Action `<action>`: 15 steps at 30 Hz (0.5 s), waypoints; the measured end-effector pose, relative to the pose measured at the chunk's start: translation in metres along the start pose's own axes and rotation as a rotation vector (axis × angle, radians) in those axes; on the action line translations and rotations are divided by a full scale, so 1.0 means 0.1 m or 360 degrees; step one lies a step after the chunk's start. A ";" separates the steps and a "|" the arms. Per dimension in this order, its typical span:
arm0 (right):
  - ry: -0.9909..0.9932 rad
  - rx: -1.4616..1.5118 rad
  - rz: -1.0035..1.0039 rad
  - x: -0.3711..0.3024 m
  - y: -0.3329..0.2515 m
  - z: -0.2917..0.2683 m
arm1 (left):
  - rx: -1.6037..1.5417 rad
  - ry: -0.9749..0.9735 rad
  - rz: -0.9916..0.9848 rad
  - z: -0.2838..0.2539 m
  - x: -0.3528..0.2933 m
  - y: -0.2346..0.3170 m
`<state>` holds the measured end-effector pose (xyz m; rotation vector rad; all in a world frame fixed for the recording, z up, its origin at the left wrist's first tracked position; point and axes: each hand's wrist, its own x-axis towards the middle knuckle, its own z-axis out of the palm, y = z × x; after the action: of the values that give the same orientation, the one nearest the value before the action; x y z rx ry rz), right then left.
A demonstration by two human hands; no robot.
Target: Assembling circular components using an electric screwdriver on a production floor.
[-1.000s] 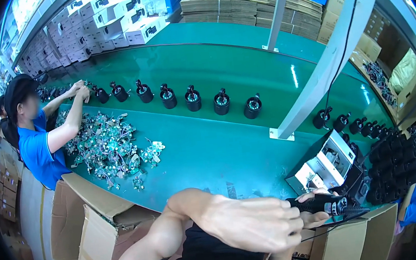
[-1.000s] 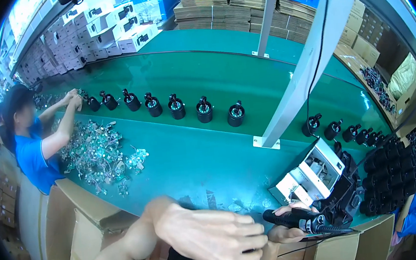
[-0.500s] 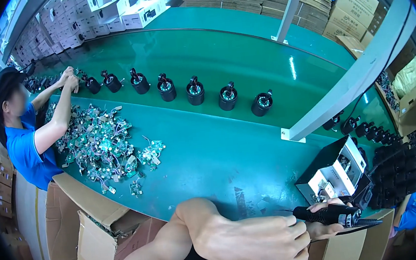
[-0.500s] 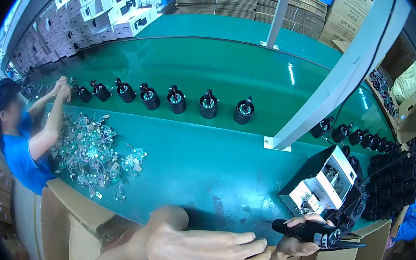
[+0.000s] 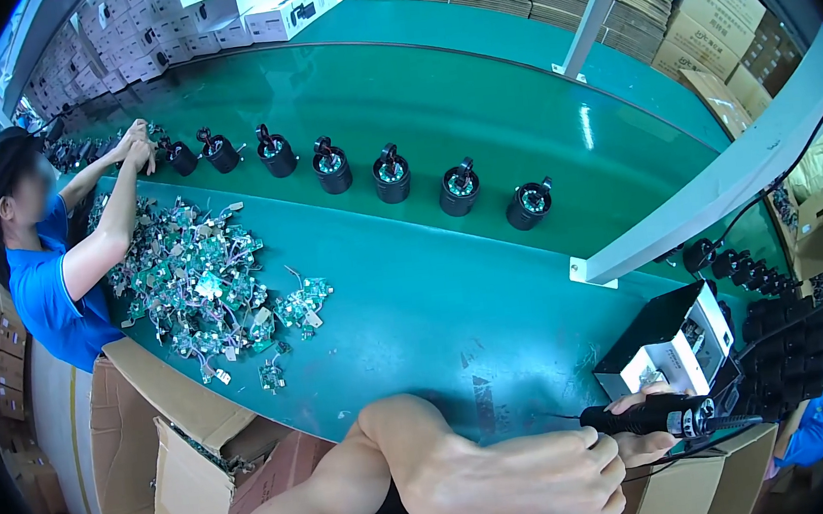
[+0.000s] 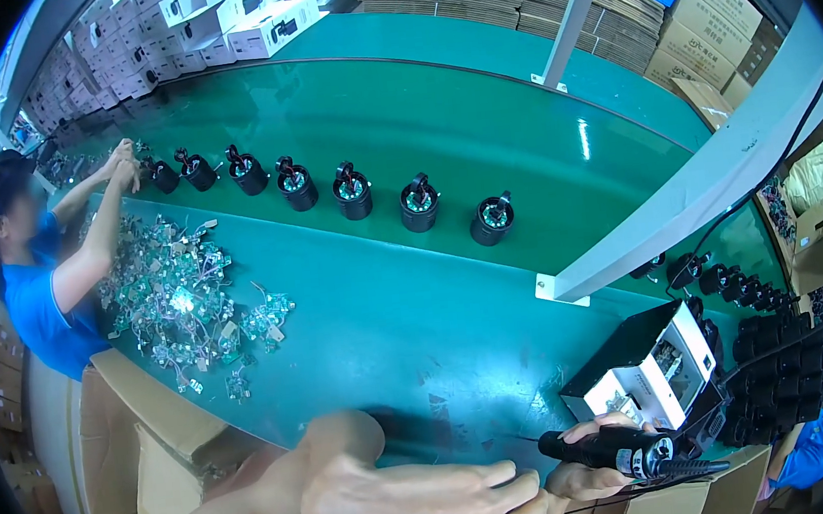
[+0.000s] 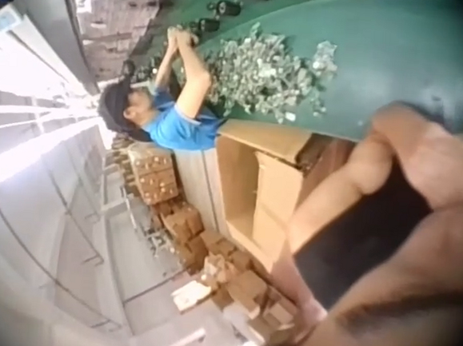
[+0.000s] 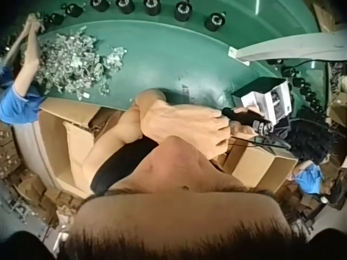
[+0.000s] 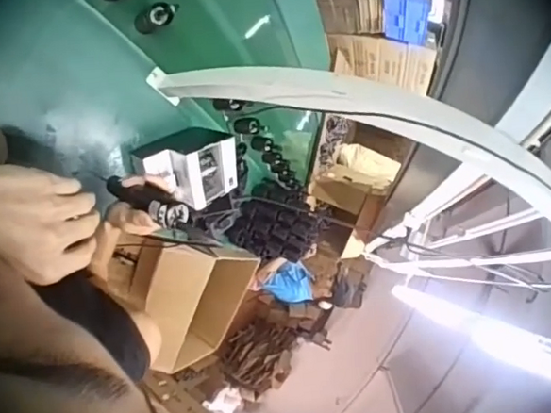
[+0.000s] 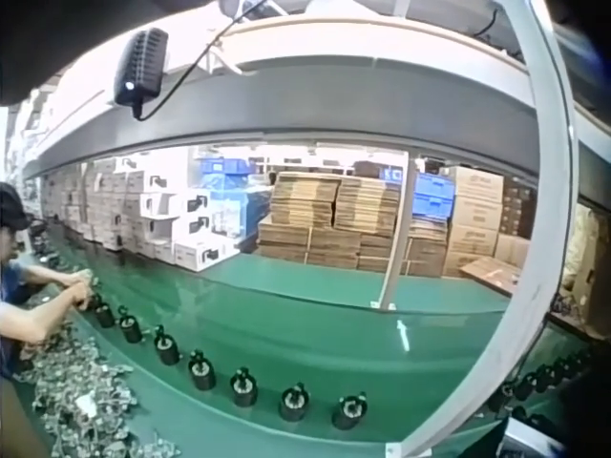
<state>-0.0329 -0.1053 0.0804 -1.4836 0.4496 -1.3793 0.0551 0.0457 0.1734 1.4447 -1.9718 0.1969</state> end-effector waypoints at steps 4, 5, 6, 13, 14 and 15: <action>-0.0122 0.0050 -0.0134 0.05 0.11 -0.10 | 0.0005 -0.0027 0.0024 0.01 -0.03 0.01; -0.0119 0.0068 -0.0132 0.03 0.15 -0.14 | 0.0007 0.0015 0.0029 0.03 -0.05 0.03; -0.0116 0.0087 -0.0130 0.01 0.18 -0.17 | 0.0012 0.0057 0.0033 0.04 -0.06 0.04; -0.0148 0.0155 -0.0207 0.05 0.24 -0.11 | 0.0152 0.0096 0.0081 0.08 -0.09 0.08; -0.0158 0.0152 -0.0210 0.04 0.23 -0.10 | 0.0170 0.0080 0.0078 0.07 -0.08 0.10; -0.0169 0.0147 -0.0212 0.02 0.23 -0.10 | 0.0185 0.0064 0.0075 0.06 -0.08 0.12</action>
<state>-0.0328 -0.1205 0.0608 -1.5245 0.2211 -1.3977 0.0434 0.0533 0.1666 1.4561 -1.9913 0.3647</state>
